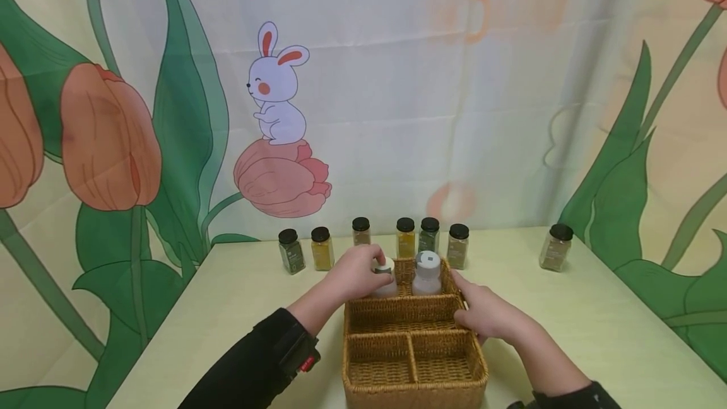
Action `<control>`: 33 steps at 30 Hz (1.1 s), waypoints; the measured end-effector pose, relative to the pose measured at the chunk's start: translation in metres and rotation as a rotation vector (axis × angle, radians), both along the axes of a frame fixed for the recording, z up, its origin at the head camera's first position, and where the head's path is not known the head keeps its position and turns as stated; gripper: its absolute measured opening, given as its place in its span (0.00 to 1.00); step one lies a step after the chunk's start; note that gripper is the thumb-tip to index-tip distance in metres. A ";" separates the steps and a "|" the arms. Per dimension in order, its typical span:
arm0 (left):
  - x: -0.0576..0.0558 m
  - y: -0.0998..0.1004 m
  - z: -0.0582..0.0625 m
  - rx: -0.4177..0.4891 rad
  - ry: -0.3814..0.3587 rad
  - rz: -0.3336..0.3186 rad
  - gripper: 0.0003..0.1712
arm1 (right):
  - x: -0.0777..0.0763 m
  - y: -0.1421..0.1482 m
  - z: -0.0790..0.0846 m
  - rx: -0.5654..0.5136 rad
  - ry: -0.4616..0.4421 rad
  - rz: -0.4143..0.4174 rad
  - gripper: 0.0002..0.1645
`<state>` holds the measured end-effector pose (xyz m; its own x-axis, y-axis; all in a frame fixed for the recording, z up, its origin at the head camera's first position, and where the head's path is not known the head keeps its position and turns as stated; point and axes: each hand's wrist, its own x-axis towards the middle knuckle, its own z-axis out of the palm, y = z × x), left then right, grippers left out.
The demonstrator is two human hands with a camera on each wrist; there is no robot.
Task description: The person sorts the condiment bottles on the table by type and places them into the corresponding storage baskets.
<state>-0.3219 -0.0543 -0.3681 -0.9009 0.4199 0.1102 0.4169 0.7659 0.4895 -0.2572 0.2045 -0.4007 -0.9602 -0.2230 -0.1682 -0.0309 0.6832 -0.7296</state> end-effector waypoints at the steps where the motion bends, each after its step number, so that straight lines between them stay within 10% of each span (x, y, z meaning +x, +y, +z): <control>1: 0.000 0.000 0.000 -0.001 0.005 0.001 0.14 | 0.000 0.000 0.000 0.000 0.001 0.000 0.56; 33: 0.000 -0.040 0.010 -0.043 0.252 0.144 0.35 | 0.000 0.000 -0.001 0.005 0.007 -0.002 0.55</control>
